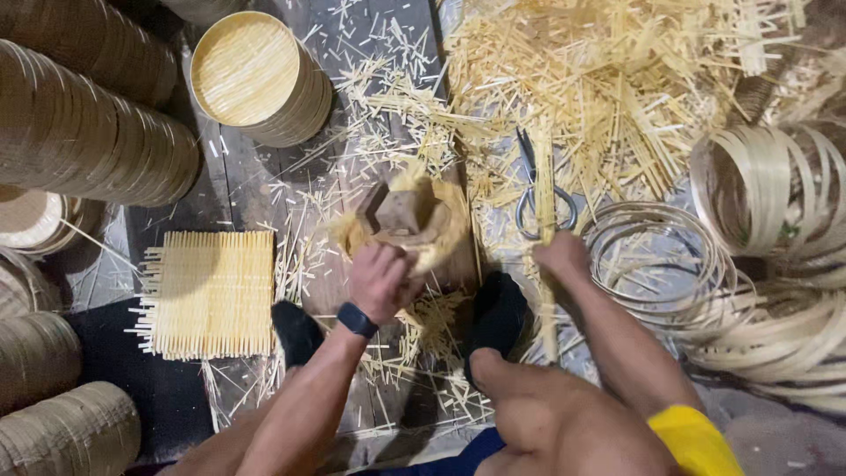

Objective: The person assembles circular bamboo basket bottoms by placing a pre-woven square bamboo mat into a round mold, securing it with a bamboo ring, and trimming the excess matting with shears.

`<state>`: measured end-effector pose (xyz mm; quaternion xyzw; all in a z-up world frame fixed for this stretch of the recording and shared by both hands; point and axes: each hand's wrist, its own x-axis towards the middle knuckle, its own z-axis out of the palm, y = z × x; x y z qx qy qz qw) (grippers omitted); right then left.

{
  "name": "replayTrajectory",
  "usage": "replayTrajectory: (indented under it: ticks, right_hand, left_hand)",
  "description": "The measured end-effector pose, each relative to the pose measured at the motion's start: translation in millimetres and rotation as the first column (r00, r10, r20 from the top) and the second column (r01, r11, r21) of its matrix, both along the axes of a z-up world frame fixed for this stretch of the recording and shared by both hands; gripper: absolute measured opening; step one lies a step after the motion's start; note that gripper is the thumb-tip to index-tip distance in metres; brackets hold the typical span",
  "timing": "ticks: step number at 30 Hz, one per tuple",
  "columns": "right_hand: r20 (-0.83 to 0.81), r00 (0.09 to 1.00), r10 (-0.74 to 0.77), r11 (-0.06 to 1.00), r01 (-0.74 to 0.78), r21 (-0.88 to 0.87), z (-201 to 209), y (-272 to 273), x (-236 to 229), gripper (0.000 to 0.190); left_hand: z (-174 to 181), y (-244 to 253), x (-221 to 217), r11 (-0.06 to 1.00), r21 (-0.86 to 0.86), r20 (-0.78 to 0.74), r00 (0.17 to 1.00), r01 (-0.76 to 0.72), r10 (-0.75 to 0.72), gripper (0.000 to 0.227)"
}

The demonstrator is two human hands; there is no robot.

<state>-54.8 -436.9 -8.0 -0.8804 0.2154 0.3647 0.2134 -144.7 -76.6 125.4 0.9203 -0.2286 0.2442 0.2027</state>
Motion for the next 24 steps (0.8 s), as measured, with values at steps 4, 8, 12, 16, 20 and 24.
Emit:
replayTrajectory:
  ticks: [4,8,12,16,20,24]
  right_hand:
    - [0.444,0.892,0.081,0.963,-0.185,0.196,-6,-55,91,0.035]
    - [0.824,0.566,-0.012,0.994,-0.079,0.069,-1,-103,142,0.032]
    - [0.301,0.942,0.145,0.987,-0.161,0.029,-51,-55,85,0.041]
    - [0.552,0.74,0.385,0.919,-0.25,-0.305,-84,-13,41,0.074]
    - [0.418,0.902,0.11,0.994,-0.109,-0.026,-72,-5,43,0.066]
    - [0.114,0.993,0.032,0.994,-0.044,0.103,-48,-1,52,0.045]
  left_hand:
    - [-68,13,-12,0.947,0.299,-0.282,0.959,0.121,-0.033,0.025]
    - [-98,37,-40,0.865,0.459,-0.356,0.934,0.2,-0.028,0.033]
    - [-65,34,-37,0.949,0.309,-0.632,0.734,-0.055,0.248,0.077]
    - [-72,-9,32,0.83,0.218,-0.543,0.642,-0.514,0.541,0.136]
    - [-53,-22,43,0.766,0.159,-0.661,0.509,-0.623,0.552,0.122]
    - [-33,-14,42,0.862,0.073,-0.633,0.645,-0.502,0.429,0.121]
